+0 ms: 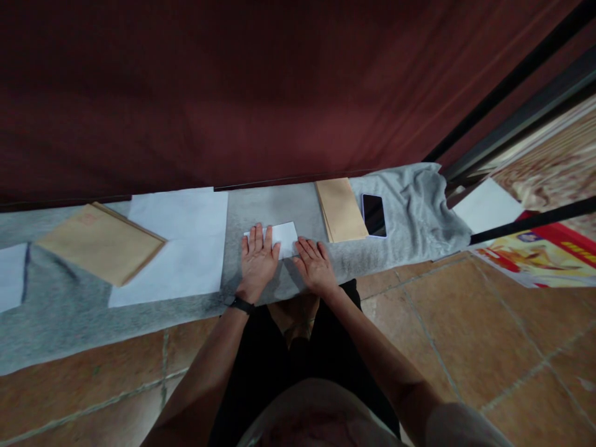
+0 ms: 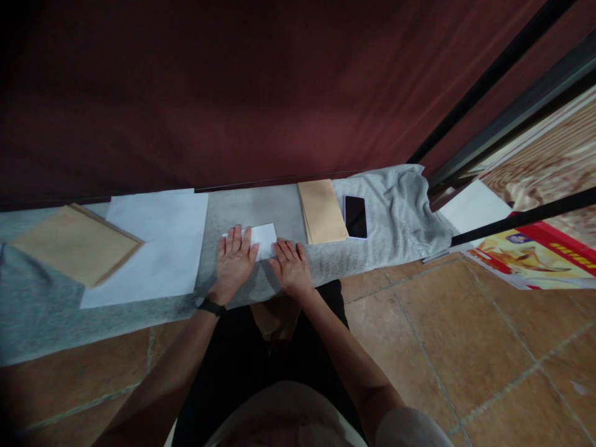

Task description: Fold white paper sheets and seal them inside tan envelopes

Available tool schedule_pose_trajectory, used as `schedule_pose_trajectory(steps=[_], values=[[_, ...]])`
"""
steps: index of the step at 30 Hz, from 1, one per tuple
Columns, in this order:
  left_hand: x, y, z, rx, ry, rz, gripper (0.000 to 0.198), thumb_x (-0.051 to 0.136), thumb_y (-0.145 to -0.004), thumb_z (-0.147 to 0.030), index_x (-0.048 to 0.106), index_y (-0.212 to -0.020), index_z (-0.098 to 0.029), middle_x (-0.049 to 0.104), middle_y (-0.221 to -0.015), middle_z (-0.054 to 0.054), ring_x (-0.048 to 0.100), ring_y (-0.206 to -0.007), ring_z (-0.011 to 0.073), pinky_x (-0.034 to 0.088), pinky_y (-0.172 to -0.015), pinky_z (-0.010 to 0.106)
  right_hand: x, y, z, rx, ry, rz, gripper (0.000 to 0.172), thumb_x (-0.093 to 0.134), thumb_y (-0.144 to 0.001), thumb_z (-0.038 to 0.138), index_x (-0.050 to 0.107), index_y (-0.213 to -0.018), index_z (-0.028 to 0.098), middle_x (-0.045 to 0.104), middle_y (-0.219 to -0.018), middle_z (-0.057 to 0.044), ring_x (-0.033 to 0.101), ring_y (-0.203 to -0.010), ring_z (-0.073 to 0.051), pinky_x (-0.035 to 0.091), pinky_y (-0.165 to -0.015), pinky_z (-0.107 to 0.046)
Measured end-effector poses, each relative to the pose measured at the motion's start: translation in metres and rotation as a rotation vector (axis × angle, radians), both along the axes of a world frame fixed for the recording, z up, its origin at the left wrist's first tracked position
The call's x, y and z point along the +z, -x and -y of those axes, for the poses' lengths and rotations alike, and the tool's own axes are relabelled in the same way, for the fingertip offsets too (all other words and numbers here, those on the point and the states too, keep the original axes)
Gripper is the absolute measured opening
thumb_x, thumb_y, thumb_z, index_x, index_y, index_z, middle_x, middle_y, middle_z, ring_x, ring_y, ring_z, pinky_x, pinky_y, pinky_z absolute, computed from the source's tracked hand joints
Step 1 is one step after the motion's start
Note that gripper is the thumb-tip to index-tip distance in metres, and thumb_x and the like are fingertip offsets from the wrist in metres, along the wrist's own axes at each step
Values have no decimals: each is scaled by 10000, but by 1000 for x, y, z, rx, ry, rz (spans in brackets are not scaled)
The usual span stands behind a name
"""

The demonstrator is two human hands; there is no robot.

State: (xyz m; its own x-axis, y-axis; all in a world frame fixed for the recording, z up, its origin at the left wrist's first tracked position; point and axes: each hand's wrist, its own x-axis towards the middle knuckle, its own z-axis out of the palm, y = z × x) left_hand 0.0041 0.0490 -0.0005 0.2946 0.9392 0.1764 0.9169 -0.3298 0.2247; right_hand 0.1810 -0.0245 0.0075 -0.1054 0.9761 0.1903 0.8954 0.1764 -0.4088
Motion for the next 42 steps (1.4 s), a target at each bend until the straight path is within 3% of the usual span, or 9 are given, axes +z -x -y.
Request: schedule_pose_trajectory(steps=[9,17,33,42], values=[[5,0,3,-13,17,-19,610,328,-1035,-346,298,-1607,-137,229,-1689,180,192,-1575,319,192,-1256,588,-1,25,-47,86,-3,14,482,406,-1084,407,484,-1519,213,452,-1595,-97,410,-1490,-273,225,-1267,-558],[5,-1,3,-5,30,-3,589,298,-1046,-342,324,-1600,-144,217,-1693,168,193,-1575,322,174,-1259,592,-7,21,-69,123,-24,43,461,389,-1089,365,476,-1523,236,425,-1618,-63,377,-1507,-263,240,-1270,-542],[7,-3,3,16,24,2,587,306,-1056,-381,336,-1597,-153,243,-1684,171,215,-1569,321,171,-1261,578,2,24,-73,51,27,122,535,338,-1096,379,400,-1567,133,339,-1655,-127,333,-1525,-293,208,-1270,-519],[9,-4,4,22,34,51,591,337,-1045,-380,354,-1588,-146,246,-1681,179,212,-1570,324,161,-1264,579,0,23,-66,5,33,124,552,351,-1092,403,369,-1586,155,331,-1658,-125,302,-1540,-288,193,-1265,-533]])
